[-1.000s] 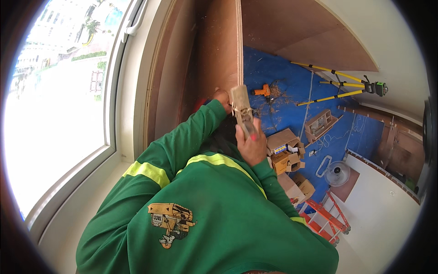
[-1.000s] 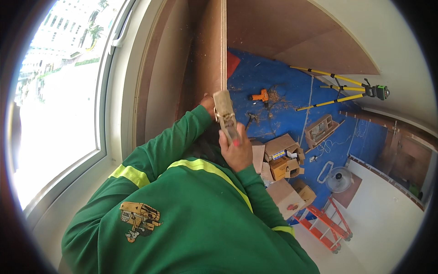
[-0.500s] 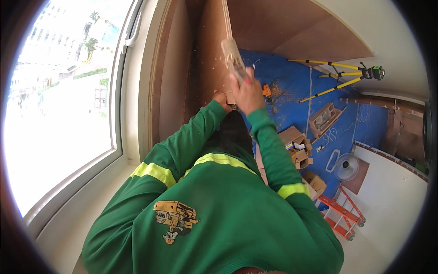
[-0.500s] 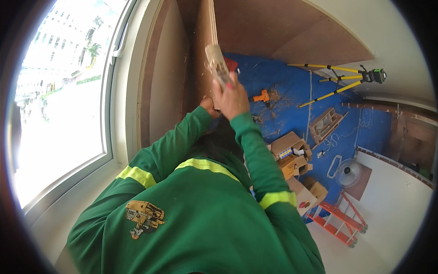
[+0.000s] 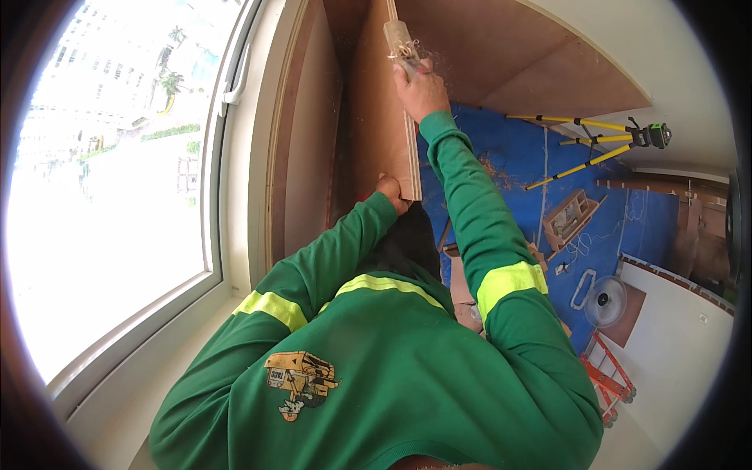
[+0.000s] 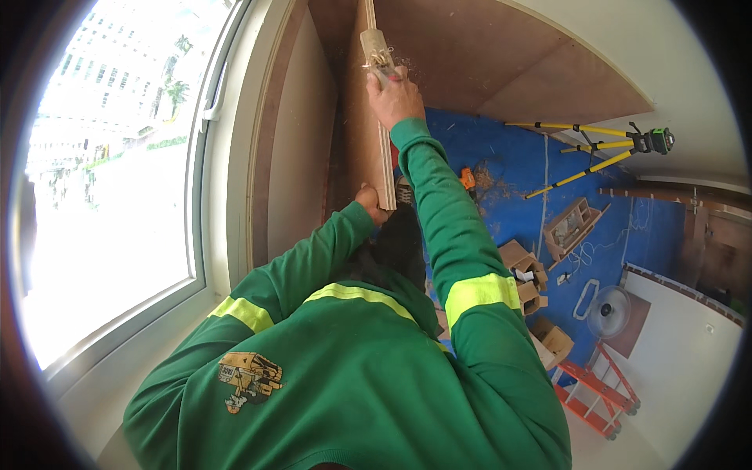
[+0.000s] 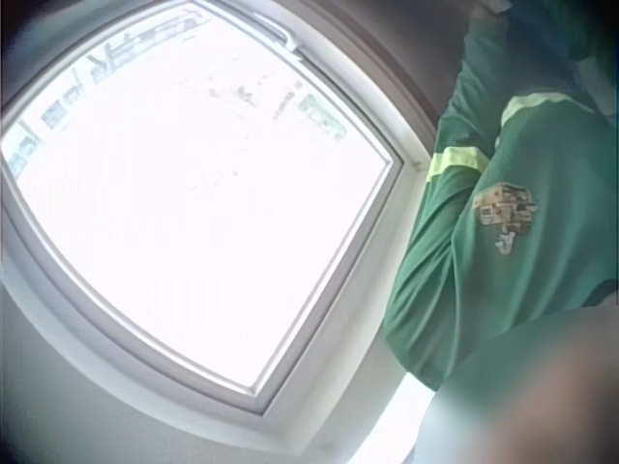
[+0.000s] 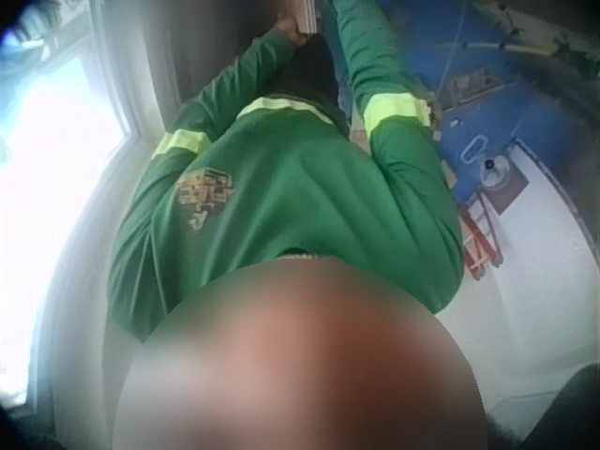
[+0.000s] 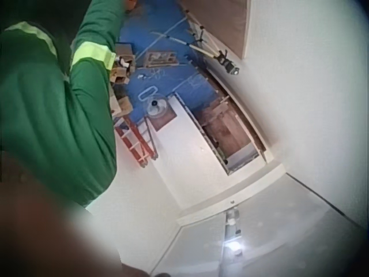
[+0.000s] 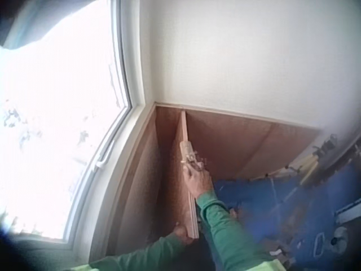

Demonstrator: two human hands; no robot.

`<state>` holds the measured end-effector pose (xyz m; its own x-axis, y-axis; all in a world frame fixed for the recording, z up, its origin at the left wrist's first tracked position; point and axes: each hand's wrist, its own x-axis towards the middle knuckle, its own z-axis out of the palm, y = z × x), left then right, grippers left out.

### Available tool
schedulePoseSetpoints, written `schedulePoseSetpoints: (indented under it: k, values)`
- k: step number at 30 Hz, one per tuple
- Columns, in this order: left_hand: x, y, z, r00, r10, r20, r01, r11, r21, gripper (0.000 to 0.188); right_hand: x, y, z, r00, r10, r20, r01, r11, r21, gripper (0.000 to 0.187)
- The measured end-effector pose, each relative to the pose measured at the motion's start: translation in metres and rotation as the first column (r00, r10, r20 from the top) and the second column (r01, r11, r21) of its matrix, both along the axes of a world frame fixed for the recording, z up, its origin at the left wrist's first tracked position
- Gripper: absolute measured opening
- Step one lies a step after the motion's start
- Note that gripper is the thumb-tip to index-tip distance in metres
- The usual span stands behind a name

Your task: The person assembles a wooden structure by positioning and securing wooden panels. They use a hand saw to trim a panel, then fit and adjust it into place. They also use a square tool to check alignment and a pencil to mark the wood.

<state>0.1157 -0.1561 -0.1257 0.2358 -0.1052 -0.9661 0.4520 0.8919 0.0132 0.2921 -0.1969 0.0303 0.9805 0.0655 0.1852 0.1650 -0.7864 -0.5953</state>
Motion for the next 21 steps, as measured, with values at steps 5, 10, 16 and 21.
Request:
schedulePoseSetpoints:
  k: [5, 10, 16, 21]
  values:
    - [-0.004, 0.001, -0.015, 0.984, 0.034, 0.176, 0.01, 0.971, -0.24, 0.06, -0.16, -0.052, 0.034, 0.979, 0.182, -0.088, -0.184, 0.983, -0.021, 0.028]
    - [-0.004, -0.008, -0.027, 0.993, -0.07, 0.091, 0.074, 0.997, -0.035, 0.063, -0.233, -0.068, 0.04, 0.981, 0.179, -0.076, -0.181, 0.983, -0.02, 0.026]
    - [-0.002, -0.003, -0.005, 0.999, -0.025, 0.044, 0.026, 0.999, -0.029, 0.061, -0.013, 0.0, 0.017, 0.998, 0.053, -0.039, -0.052, 0.999, 0.016, 0.046]
    - [-0.001, 0.0, -0.012, 0.997, -0.02, 0.077, 0.024, 0.999, -0.046, 0.061, -0.008, 0.007, 0.022, 0.997, -0.013, -0.076, 0.009, 0.999, -0.049, 0.048]
